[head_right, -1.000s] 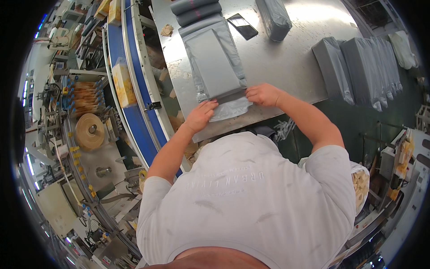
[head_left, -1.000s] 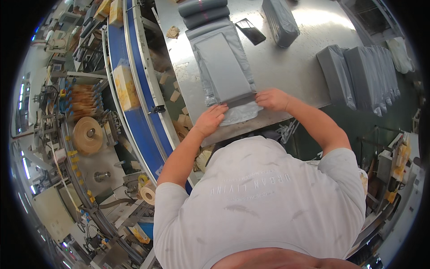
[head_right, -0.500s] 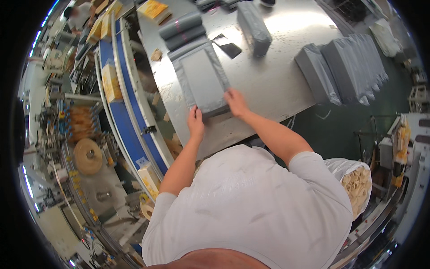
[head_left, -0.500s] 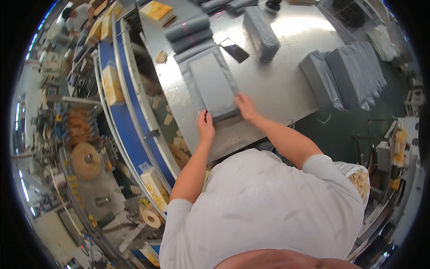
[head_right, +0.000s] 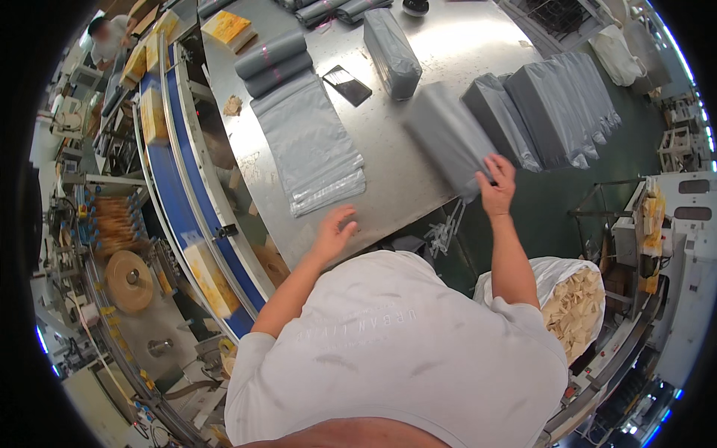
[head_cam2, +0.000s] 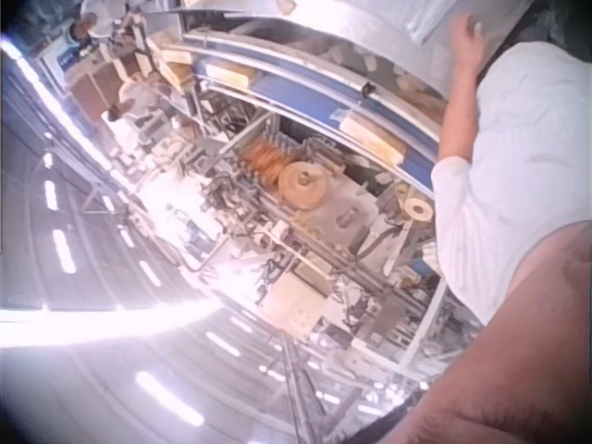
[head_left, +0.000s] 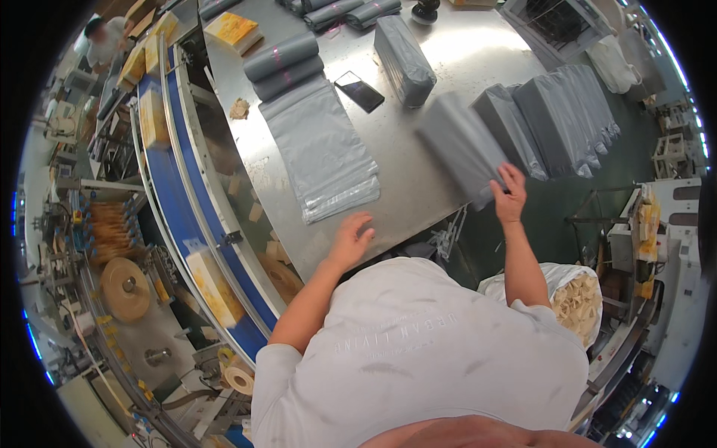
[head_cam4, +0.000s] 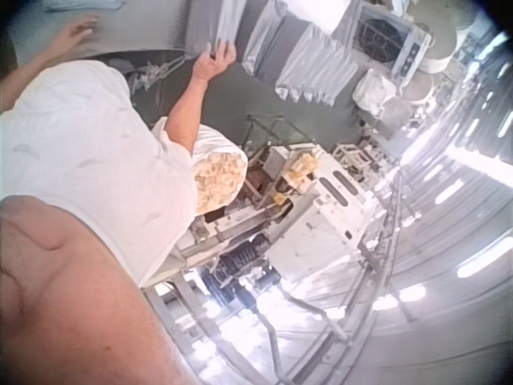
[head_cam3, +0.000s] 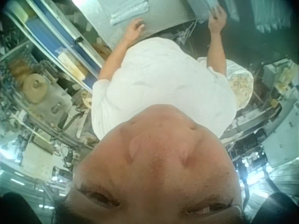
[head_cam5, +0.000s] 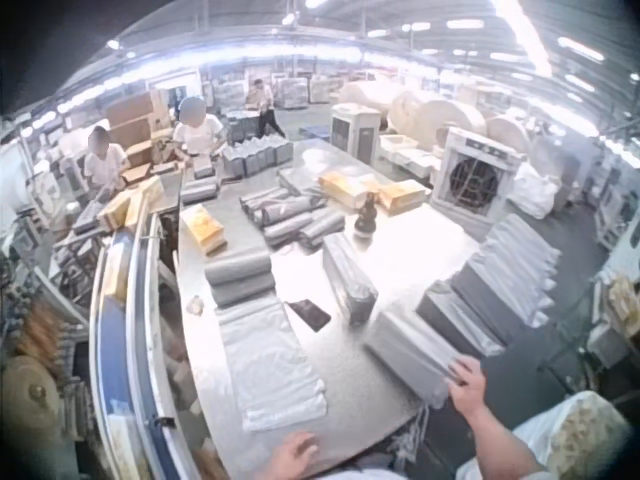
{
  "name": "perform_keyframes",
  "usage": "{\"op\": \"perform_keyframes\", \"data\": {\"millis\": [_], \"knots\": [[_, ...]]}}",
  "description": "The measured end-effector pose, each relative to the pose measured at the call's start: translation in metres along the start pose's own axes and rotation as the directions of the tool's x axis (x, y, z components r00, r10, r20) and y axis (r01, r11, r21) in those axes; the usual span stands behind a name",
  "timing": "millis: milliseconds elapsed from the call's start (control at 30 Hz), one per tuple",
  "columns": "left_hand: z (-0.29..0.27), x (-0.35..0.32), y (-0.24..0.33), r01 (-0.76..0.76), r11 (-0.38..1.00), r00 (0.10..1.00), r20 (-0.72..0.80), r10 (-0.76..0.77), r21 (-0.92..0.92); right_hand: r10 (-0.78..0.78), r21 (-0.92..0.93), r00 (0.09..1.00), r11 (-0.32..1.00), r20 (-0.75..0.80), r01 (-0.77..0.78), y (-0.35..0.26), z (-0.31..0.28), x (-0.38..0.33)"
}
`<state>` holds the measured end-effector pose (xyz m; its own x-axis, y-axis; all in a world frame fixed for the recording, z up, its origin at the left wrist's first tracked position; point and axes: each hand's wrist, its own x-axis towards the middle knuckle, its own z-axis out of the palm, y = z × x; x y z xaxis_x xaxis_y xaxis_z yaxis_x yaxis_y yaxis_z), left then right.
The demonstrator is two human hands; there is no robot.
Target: The person repeatedly picks up small yellow boxes from a conveyor belt, places them into gray plastic shipping bags on a metal table, seals the bags, and stacks them.
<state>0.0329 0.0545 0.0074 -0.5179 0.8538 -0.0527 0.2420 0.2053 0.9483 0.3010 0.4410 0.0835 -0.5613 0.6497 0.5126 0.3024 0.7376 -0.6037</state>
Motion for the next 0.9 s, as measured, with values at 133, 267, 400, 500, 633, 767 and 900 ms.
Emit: {"op": "perform_keyframes", "data": {"millis": [133, 267, 400, 500, 633, 767, 900], "knots": [[-0.030, -0.024, -0.005, 0.092, 0.995, 0.990, -0.109, -0.087, 0.043, 0.042, -0.821, 0.993, 0.567, 0.114, 0.070, -0.022, -0.001, 0.020], [-0.045, -0.061, -0.016, 0.148, 0.985, 0.965, -0.232, -0.124, 0.087, -0.157, -0.362, 0.973, 0.908, 0.170, 0.210, -0.056, 0.080, 0.016], [-0.070, -0.108, -0.027, 0.197, 0.964, 0.900, -0.422, -0.107, 0.176, -0.275, 0.156, 0.813, 0.961, 0.514, 0.227, -0.135, 0.189, -0.043], [-0.104, -0.168, -0.051, 0.275, 0.932, 0.737, -0.675, -0.047, 0.236, -0.498, 0.313, 0.651, 0.867, 0.573, 0.388, -0.192, 0.240, -0.053], [-0.135, -0.305, -0.113, 0.675, 0.717, 0.366, -0.923, -0.120, 0.175, -0.470, 0.176, 0.542, 0.845, 0.697, 0.506, -0.224, 0.273, -0.070], [-0.149, -0.457, -0.154, 0.940, 0.204, -0.200, -0.925, -0.325, -0.275, -0.409, 0.073, 0.535, 0.838, 0.739, 0.541, -0.211, 0.282, -0.079], [-0.159, -0.546, -0.170, 0.982, -0.102, -0.186, -0.714, -0.675, -0.160, -0.371, 0.099, 0.520, 0.873, 0.769, 0.477, -0.205, 0.292, -0.079]]}}
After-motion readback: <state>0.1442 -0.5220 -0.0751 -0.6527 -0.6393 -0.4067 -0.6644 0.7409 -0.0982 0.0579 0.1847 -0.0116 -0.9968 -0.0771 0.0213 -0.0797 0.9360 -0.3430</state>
